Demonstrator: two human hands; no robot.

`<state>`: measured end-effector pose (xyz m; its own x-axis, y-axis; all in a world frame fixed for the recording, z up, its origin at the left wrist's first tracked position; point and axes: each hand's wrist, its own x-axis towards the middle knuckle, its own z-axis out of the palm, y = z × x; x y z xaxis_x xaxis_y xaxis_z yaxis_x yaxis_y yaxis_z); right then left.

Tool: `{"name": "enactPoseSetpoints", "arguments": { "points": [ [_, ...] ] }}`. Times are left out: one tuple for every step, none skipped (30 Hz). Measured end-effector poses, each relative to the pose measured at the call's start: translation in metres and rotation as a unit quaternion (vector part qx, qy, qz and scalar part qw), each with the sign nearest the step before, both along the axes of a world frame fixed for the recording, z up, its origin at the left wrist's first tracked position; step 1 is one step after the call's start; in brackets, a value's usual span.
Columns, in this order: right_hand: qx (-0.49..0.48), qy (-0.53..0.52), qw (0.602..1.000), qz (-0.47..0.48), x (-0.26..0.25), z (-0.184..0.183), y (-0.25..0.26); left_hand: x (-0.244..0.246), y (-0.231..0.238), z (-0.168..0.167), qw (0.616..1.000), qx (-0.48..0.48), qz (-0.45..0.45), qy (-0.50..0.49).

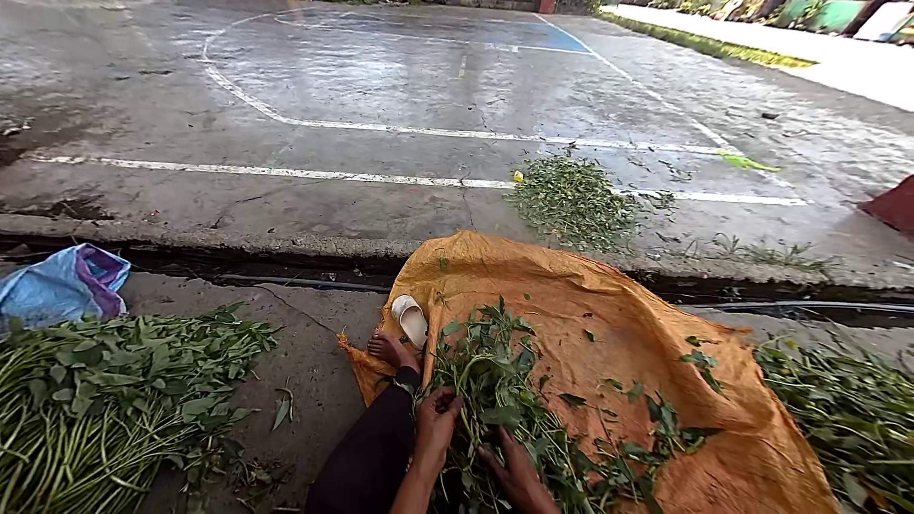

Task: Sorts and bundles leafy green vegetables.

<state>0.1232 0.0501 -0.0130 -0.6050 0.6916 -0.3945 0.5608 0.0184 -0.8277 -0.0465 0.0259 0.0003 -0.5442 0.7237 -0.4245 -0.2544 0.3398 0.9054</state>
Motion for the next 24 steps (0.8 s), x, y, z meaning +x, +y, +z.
{"name": "enactPoseSetpoints", "arguments": {
  "points": [
    [-0.033, 0.046, 0.998, -0.001, -0.009, -0.001, 0.001, 0.001, 0.0, 0.002, 1.0, 0.002, 0.005, -0.027],
    [-0.081, 0.097, 0.992, -0.015, -0.016, -0.003, -0.001, 0.0, 0.0, 0.004, 0.998, 0.007, 0.027, -0.055],
    [-0.141, 0.161, 0.976, -0.048, -0.022, -0.005, -0.009, -0.002, 0.001, 0.008, 0.994, 0.017, 0.066, -0.086],
    [-0.206, 0.232, 0.946, -0.093, -0.026, -0.006, -0.02, -0.007, 0.001, 0.013, 0.986, 0.031, 0.115, -0.119],
    [-0.268, 0.3, 0.907, -0.124, -0.026, -0.011, -0.03, -0.013, 0.001, 0.018, 0.974, 0.048, 0.166, -0.145],
    [-0.312, 0.35, 0.871, -0.145, -0.025, -0.017, -0.04, -0.018, 0.002, 0.023, 0.963, 0.062, 0.208, -0.161],
    [-0.334, 0.378, 0.848, -0.161, -0.022, -0.024, -0.046, -0.021, 0.001, 0.027, 0.955, 0.073, 0.235, -0.167],
    [-0.339, 0.377, 0.842, -0.181, -0.02, -0.03, -0.047, -0.022, 0.001, 0.029, 0.95, 0.08, 0.253, -0.165],
    [-0.335, 0.358, 0.847, -0.204, -0.019, -0.035, -0.044, -0.023, 0.0, 0.029, 0.947, 0.086, 0.262, -0.163],
    [-0.328, 0.334, 0.856, -0.221, -0.017, -0.038, -0.038, -0.025, 0.0, 0.029, 0.944, 0.093, 0.27, -0.164],
    [-0.321, 0.322, 0.863, -0.221, -0.014, -0.041, -0.029, -0.028, 0.0, 0.028, 0.942, 0.101, 0.271, -0.169],
    [-0.315, 0.32, 0.872, -0.197, -0.011, -0.043, -0.019, -0.032, 0.001, 0.028, 0.939, 0.108, 0.269, -0.184],
    [-0.304, 0.32, 0.885, -0.152, -0.009, -0.044, -0.007, -0.036, 0.002, 0.029, 0.936, 0.113, 0.26, -0.206],
    [-0.282, 0.311, 0.901, -0.109, -0.009, -0.043, 0.004, -0.039, 0.002, 0.03, 0.934, 0.116, 0.251, -0.227],
    [-0.241, 0.284, 0.924, -0.085, -0.011, -0.042, 0.013, -0.041, 0.002, 0.032, 0.933, 0.119, 0.244, -0.238],
    [-0.179, 0.224, 0.954, -0.093, -0.012, -0.044, 0.022, -0.042, 0.002, 0.033, 0.932, 0.124, 0.246, -0.236],
    [-0.104, 0.12, 0.98, -0.118, -0.014, -0.047, 0.03, -0.042, 0.001, 0.033, 0.931, 0.13, 0.259, -0.22],
    [-0.052, 0.01, 0.989, -0.141, -0.016, -0.051, 0.038, -0.042, 0.001, 0.033, 0.931, 0.139, 0.275, -0.197],
    [-0.034, -0.077, 0.985, -0.15, -0.018, -0.056, 0.045, -0.043, 0.001, 0.033, 0.932, 0.148, 0.286, -0.17],
    [-0.033, -0.131, 0.982, -0.129, -0.018, -0.066, 0.048, -0.045, 0.001, 0.032, 0.933, 0.15, 0.291, -0.147],
    [-0.044, -0.17, 0.981, -0.079, -0.017, -0.078, 0.05, -0.045, 0.001, 0.03, 0.937, 0.146, 0.287, -0.135],
    [-0.062, -0.2, 0.977, -0.024, -0.015, -0.088, 0.049, -0.044, 0.001, 0.027, 0.942, 0.133, 0.277, -0.133],
    [-0.076, -0.223, 0.972, 0.013, -0.013, -0.093, 0.049, -0.042, 0.002, 0.024, 0.949, 0.112, 0.263, -0.135],
    [-0.077, -0.229, 0.97, 0.026, -0.011, -0.094, 0.048, -0.038, 0.002, 0.02, 0.956, 0.089, 0.243, -0.138]
  ]
}}
